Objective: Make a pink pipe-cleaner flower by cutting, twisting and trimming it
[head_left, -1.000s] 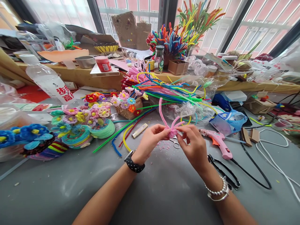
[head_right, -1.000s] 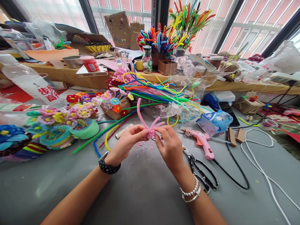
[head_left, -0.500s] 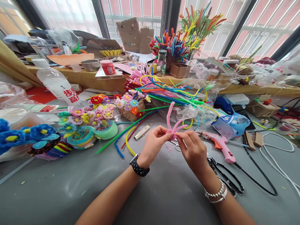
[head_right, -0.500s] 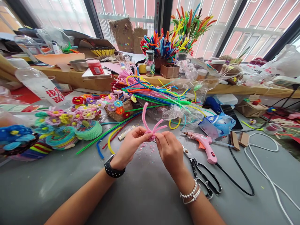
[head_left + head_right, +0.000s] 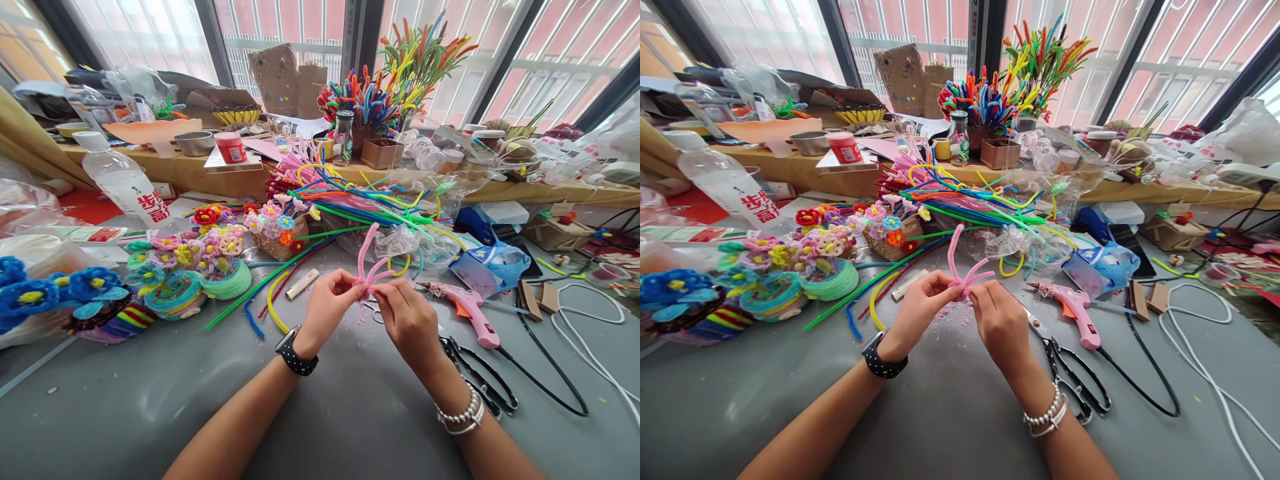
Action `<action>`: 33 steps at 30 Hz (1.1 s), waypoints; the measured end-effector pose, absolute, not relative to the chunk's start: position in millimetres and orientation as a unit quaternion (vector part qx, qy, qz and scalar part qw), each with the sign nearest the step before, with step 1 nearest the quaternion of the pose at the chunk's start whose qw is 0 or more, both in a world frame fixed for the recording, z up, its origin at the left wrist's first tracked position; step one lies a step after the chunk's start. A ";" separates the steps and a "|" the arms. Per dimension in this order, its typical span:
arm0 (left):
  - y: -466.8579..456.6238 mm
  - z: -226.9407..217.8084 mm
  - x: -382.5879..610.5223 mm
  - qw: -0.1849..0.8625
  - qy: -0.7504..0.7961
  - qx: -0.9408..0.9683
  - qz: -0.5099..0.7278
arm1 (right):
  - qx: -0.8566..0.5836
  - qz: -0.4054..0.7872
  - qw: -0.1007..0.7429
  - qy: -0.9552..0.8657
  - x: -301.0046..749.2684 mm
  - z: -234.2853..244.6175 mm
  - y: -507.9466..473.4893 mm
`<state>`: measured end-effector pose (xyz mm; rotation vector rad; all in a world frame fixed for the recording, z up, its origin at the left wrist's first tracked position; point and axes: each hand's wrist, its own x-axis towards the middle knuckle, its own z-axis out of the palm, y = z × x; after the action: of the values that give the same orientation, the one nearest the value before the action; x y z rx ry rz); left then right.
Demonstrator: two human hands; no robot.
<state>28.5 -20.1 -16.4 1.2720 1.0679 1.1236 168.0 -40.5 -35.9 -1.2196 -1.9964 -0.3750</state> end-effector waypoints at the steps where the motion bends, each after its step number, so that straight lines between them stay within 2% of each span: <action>1: -20.0 -17.6 28.6 0.529 0.452 0.542 0.472 | -0.478 -0.142 0.375 -0.781 167.6 -36.4 -40.5; 5: -20.2 -22.7 29.0 0.440 0.466 0.598 0.481 | -0.507 -0.056 0.398 -0.763 162.6 -39.4 -39.9; 7: -20.8 -24.0 28.7 0.372 0.466 0.638 0.487 | -0.534 0.050 0.434 -0.724 159.2 -39.8 -39.4; 9: -21.2 -23.6 28.0 0.327 0.457 0.670 0.486 | -0.552 0.209 0.472 -0.655 157.0 -38.3 -38.8; 11: -21.2 -22.2 27.3 0.341 0.443 0.676 0.479 | -0.532 0.401 0.498 -0.555 156.7 -34.9 -38.2; 13: -20.8 -20.7 26.9 0.407 0.430 0.652 0.475 | -0.470 0.572 0.501 -0.449 158.5 -30.7 -37.4; 15: -20.2 -19.7 27.1 0.481 0.422 0.601 0.478 | -0.411 0.666 0.493 -0.380 161.5 -26.8 -36.4; 19: -19.4 -19.2 28.7 0.567 0.412 0.513 0.496 | -0.399 0.680 0.496 -0.363 168.4 -23.2 -33.3; 28: -21.4 -15.4 31.0 0.605 0.409 0.471 0.495 | -0.429 0.636 0.507 -0.392 169.5 -28.8 -31.9; 33: -20.0 -18.0 30.2 0.670 0.389 0.405 0.486 | -0.434 0.628 0.518 -0.387 165.7 -31.1 -32.1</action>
<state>30.2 -20.0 -18.0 0.9123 0.8773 1.0951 165.7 -32.1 -31.1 -1.0408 -0.9274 1.5058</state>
